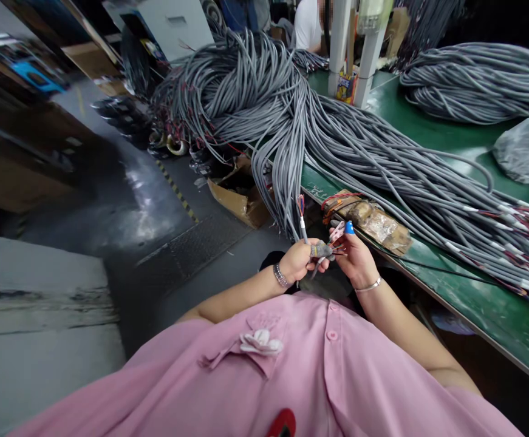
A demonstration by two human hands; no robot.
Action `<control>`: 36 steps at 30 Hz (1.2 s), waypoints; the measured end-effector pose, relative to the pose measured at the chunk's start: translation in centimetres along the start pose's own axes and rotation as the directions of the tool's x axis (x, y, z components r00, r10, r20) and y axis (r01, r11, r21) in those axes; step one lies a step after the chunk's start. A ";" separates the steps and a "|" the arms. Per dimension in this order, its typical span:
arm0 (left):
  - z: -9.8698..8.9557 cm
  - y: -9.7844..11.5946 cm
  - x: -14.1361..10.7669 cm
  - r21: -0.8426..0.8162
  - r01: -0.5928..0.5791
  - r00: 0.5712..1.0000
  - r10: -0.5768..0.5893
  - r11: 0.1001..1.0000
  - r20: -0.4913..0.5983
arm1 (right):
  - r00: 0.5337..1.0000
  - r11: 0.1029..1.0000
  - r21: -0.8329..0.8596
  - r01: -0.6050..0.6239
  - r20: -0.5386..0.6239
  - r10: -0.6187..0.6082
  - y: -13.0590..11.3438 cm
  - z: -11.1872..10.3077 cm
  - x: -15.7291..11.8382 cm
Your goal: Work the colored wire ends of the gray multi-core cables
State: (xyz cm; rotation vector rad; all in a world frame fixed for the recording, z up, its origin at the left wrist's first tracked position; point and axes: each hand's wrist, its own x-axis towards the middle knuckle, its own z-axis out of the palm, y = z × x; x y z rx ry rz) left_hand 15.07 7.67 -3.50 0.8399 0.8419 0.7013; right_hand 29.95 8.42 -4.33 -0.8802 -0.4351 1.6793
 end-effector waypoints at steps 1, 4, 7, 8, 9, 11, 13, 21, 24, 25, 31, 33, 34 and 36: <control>0.1 0.0 0.0 0.011 0.008 1.000 -0.008 1.000 -0.007 | 1.000 1.000 -0.009 0.001 -0.008 -0.001 0.0 0.1 0.0; 0.2 -0.1 0.1 0.036 0.019 0.999 -0.018 0.999 -0.027 | 1.000 0.999 -0.053 -0.006 0.002 0.006 0.0 0.1 -0.2; 0.0 -0.3 0.1 0.039 0.006 1.000 -0.005 0.999 -0.023 | 0.999 0.998 -0.058 -0.024 0.042 0.027 0.0 -0.3 -0.2; -0.1 -0.3 -0.1 0.039 0.000 1.000 0.001 0.999 -0.020 | 0.998 0.998 -0.057 -0.033 0.054 0.036 0.0 -0.5 -0.1; -0.1 -0.3 -0.3 0.040 -0.006 1.000 0.006 0.999 -0.017 | 0.997 0.997 -0.061 -0.042 0.066 0.046 0.0 -0.6 -0.1; 0.0 -0.3 -0.9 0.055 -0.018 1.000 0.019 0.998 -0.010 | 0.994 0.994 -0.085 -0.066 0.081 0.073 -0.2 -0.9 -0.2; 0.4 -0.2 -1.6 0.069 -0.034 0.999 0.035 0.997 -0.013 | 0.992 0.991 -0.105 -0.077 0.093 0.087 -0.5 -1.0 -0.4; 1.0 -0.1 -2.1 0.014 -0.104 0.986 0.105 0.994 -0.129 | 0.996 0.989 -0.144 0.040 0.088 -0.027 -0.7 -0.4 -0.8; 0.7 -0.2 -1.4 -0.018 -0.096 0.986 0.093 0.995 -0.136 | 0.994 0.983 -0.175 0.048 0.102 -0.031 -0.7 -0.4 -0.8; 0.6 -0.3 -1.2 -0.024 -0.093 0.987 0.089 0.995 -0.135 | 0.994 0.981 -0.185 0.058 0.107 -0.038 -0.7 -0.5 -0.8; 0.6 -0.4 -0.8 -0.013 -0.071 0.991 0.069 0.997 -0.114 | 0.994 0.985 -0.162 0.058 0.099 -0.042 -0.1 -0.6 0.0; 0.7 -0.3 -0.9 -0.013 -0.069 0.991 0.067 0.998 -0.113 | 0.995 0.988 -0.148 0.052 0.092 -0.038 0.1 -0.5 0.4; 0.7 -0.3 -0.9 -0.015 -0.069 0.991 0.067 0.998 -0.115 | 0.996 0.989 -0.139 0.053 0.079 -0.042 0.1 -0.4 0.6; 0.8 -0.4 -0.8 -0.017 -0.064 0.991 0.061 0.998 -0.120 | 0.998 0.991 -0.119 0.058 0.043 -0.053 0.3 -0.2 0.8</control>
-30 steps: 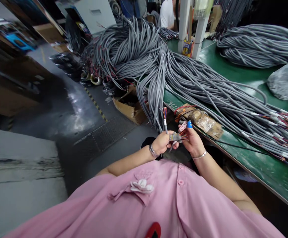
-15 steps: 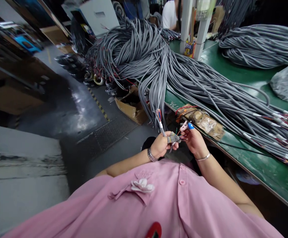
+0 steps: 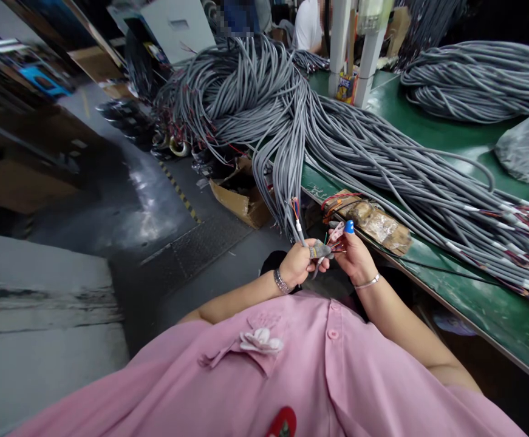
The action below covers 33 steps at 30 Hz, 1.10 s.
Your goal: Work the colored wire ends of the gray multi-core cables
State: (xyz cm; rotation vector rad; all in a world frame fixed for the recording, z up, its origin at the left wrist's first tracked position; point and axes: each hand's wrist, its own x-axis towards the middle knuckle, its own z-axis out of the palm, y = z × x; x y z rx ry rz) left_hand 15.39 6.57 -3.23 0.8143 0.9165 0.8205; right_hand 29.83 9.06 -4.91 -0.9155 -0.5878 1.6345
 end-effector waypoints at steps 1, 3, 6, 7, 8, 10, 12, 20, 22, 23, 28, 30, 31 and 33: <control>0.0 -0.1 0.0 0.002 0.004 1.000 -0.004 1.000 -0.003 | 1.000 1.000 0.014 -0.002 -0.019 0.002 0.0 0.1 0.0; 0.1 -0.2 0.1 0.011 0.012 1.000 -0.012 1.000 -0.007 | 0.999 0.999 0.046 -0.015 -0.043 0.017 0.1 0.3 0.0; 0.2 -0.2 0.0 0.028 0.006 1.000 -0.006 1.000 -0.006 | 1.000 0.997 0.072 -0.026 -0.016 0.027 0.1 0.3 -0.3; 0.2 -0.2 -0.1 0.031 -0.001 1.000 0.002 1.000 -0.009 | 0.999 0.997 0.072 -0.033 0.012 0.033 0.1 0.1 -0.4; 0.2 -0.2 -0.3 0.038 -0.010 1.000 0.010 0.999 -0.012 | 0.998 0.996 0.068 -0.049 0.044 0.046 0.0 -0.1 -0.6; 0.1 -0.4 -0.7 0.063 -0.028 0.999 0.029 0.998 -0.017 | 0.987 0.992 0.033 -0.123 0.112 0.119 -0.1 -0.8 -0.9; -0.3 -0.8 -1.2 0.101 -0.050 0.999 0.051 0.994 -0.008 | 0.959 0.975 -0.063 -0.213 0.178 0.221 -0.3 -1.6 -1.3; -1.3 -2.2 -2.1 0.277 -0.076 0.997 0.066 0.958 0.046 | 0.943 0.899 -0.439 0.009 0.303 0.139 -1.3 -1.5 -3.5; -1.2 -2.2 -2.0 0.308 -0.054 0.997 0.031 0.950 0.077 | 0.919 0.892 -0.450 0.045 0.369 0.140 -1.2 -0.7 -4.2; -1.1 -2.2 -2.0 0.325 -0.042 0.996 0.014 0.945 0.090 | 0.904 0.892 -0.451 0.044 0.398 0.156 -1.1 -0.4 -4.5; -1.0 -2.0 -1.9 0.307 -0.022 0.998 0.002 0.951 0.064 | 0.949 0.864 -0.477 0.160 0.314 -0.002 -1.0 -1.0 -4.9; -1.1 -2.0 -2.0 0.254 -0.015 1.000 0.009 0.967 0.024 | 0.971 0.845 -0.504 0.178 0.230 -0.067 -1.1 -1.9 -4.8; -1.1 -2.0 -1.9 0.232 -0.013 1.000 0.012 0.973 0.006 | 0.977 0.841 -0.519 0.153 0.210 -0.048 -1.1 -2.2 -4.7; -1.2 -2.2 -1.9 0.205 -0.025 1.000 0.028 0.978 -0.012 | 0.978 0.839 -0.536 0.093 0.206 0.024 -0.9 -2.6 -4.8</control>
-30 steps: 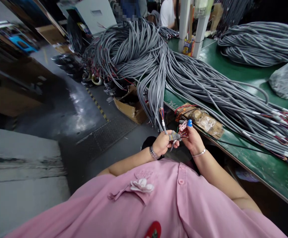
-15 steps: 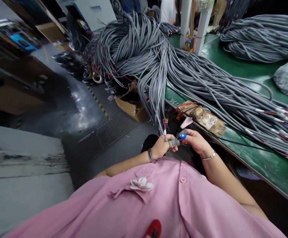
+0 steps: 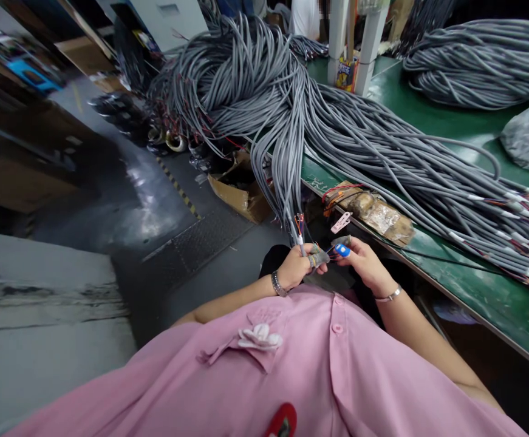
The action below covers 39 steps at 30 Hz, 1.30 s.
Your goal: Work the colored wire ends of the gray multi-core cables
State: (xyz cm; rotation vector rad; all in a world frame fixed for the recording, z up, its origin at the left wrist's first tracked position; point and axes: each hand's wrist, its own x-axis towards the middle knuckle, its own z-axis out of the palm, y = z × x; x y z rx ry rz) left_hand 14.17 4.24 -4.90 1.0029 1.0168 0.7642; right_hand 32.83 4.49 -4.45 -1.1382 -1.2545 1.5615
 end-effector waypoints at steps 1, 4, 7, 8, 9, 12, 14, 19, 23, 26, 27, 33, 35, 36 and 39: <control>0.0 -0.1 0.0 -0.005 -0.012 1.000 0.012 1.000 -0.004 | 1.000 1.000 0.002 -0.013 0.018 0.013 0.1 0.2 -0.1; -0.1 -0.2 0.2 0.012 -0.032 0.999 0.032 0.999 0.009 | 0.999 0.999 0.031 0.032 0.008 -0.032 0.2 1.2 -0.2; -0.3 0.0 0.2 0.051 -0.015 0.998 0.012 0.999 0.064 | 0.997 0.996 0.048 0.071 -0.003 -0.071 0.1 2.0 -0.2; -0.4 0.1 0.1 0.063 -0.008 0.996 0.003 0.998 0.084 | 0.997 0.996 0.049 0.075 0.001 -0.075 0.1 2.1 -0.2; -0.5 0.2 0.1 0.073 -0.002 0.995 -0.005 0.997 0.104 | 0.997 0.996 0.047 0.075 0.006 -0.075 0.1 2.2 -0.2; -0.6 0.3 -0.1 0.078 -0.005 0.991 -0.005 0.997 0.136 | 0.997 0.996 0.047 0.074 0.015 -0.075 0.1 2.5 -0.1; -0.5 0.2 -0.2 0.057 -0.020 0.992 0.013 0.998 0.126 | 0.997 0.996 0.046 0.073 -0.004 -0.073 0.0 2.7 -0.2; -0.3 -0.3 0.0 -0.020 -0.030 0.999 0.031 0.999 0.044 | 0.996 0.994 0.085 0.065 -0.068 -0.059 -0.1 3.1 -0.3; -0.3 -0.6 0.1 -0.063 -0.029 1.000 0.029 0.998 -0.003 | 0.994 0.992 0.117 0.052 -0.099 -0.040 0.4 3.2 -0.2; -0.4 -0.7 0.1 -0.078 -0.048 0.999 0.047 0.996 -0.011 | 0.992 0.992 0.120 0.045 -0.126 -0.030 0.8 3.2 -0.1; -0.4 -0.7 0.1 -0.081 -0.052 0.999 0.051 0.995 -0.011 | 0.992 0.991 0.126 0.041 -0.122 -0.026 1.0 3.1 0.0; -0.8 0.2 0.0 -0.107 -0.028 0.999 0.025 0.994 -0.032 | 0.988 0.945 0.326 -0.031 -0.133 0.079 2.0 1.5 1.1; -0.9 0.8 0.1 -0.121 -0.019 1.000 0.019 0.992 -0.005 | 0.980 0.894 0.443 -0.062 -0.141 0.138 2.0 0.6 1.9; -1.0 1.2 0.2 -0.126 -0.015 1.000 0.017 0.992 0.015 | 0.980 0.875 0.478 -0.077 -0.126 0.155 1.8 0.2 2.4; -0.8 2.2 0.6 -0.132 0.006 0.997 0.004 0.991 0.073 | 0.991 0.883 0.460 -0.089 -0.050 0.126 0.9 -0.1 3.3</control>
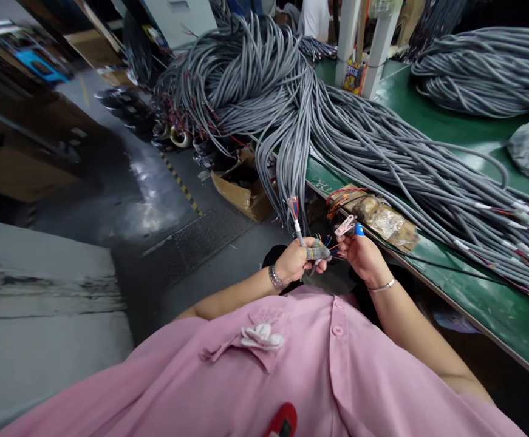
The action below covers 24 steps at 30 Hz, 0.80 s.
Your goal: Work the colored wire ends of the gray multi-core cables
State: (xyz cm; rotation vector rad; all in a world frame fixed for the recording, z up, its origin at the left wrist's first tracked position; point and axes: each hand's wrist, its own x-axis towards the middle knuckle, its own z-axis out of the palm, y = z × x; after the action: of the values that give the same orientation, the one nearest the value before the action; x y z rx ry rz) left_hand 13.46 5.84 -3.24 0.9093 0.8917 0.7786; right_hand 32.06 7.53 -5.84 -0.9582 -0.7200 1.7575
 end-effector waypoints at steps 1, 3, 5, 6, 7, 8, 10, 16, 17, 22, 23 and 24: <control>0.1 0.3 0.2 -0.002 0.003 1.000 -0.003 1.000 0.012 | 0.999 0.999 -0.038 0.028 0.018 -0.027 -0.2 0.3 0.1; 0.5 0.7 0.6 -0.004 0.004 1.000 -0.004 1.000 0.030 | 0.991 0.981 -0.141 0.134 -0.006 -0.137 -0.4 0.8 0.1; 0.7 0.9 1.0 -0.003 0.008 0.999 -0.007 1.000 0.041 | 0.955 0.929 -0.271 0.252 -0.086 -0.284 -0.3 1.1 0.1; 0.8 0.9 1.2 -0.001 0.012 0.999 -0.012 1.000 0.045 | 0.930 0.899 -0.327 0.292 -0.121 -0.347 -0.2 1.2 0.1; 0.8 0.9 1.3 0.000 0.018 0.999 -0.018 1.000 0.051 | 0.912 0.878 -0.359 0.315 -0.141 -0.385 0.0 1.2 0.1; 0.9 0.8 1.5 -0.001 0.024 0.998 -0.024 1.000 0.056 | 0.910 0.878 -0.360 0.317 -0.146 -0.389 0.1 1.2 0.2; 0.8 0.6 1.9 -0.010 0.029 0.998 -0.028 1.000 0.063 | 0.944 0.926 -0.270 0.263 -0.128 -0.305 0.1 1.2 0.4; 0.7 0.0 2.5 -0.021 0.051 0.998 -0.050 0.998 0.049 | 0.983 0.988 0.034 0.150 -0.108 -0.146 0.2 1.7 1.4; 0.7 -0.1 2.6 -0.020 0.058 0.997 -0.057 0.998 0.044 | 0.984 0.987 0.056 0.150 -0.110 -0.143 0.2 1.7 1.5; 0.9 -0.2 2.5 -0.007 0.066 0.997 -0.066 0.998 0.030 | 0.984 0.984 0.090 0.153 -0.102 -0.143 0.5 1.7 1.7; 0.9 -0.2 2.5 -0.003 0.066 0.997 -0.066 0.998 0.027 | 0.984 0.985 0.080 0.154 -0.105 -0.145 0.6 1.6 1.6; 0.9 -0.1 2.4 0.001 0.066 0.998 -0.066 0.998 0.023 | 0.984 0.987 0.067 0.149 -0.104 -0.142 0.5 1.6 1.6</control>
State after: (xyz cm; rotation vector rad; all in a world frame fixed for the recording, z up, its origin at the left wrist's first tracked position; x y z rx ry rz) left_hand 15.36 7.57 -3.80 0.8831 0.8968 0.7098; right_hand 30.12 8.78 -5.91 -0.9126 -0.6405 1.5870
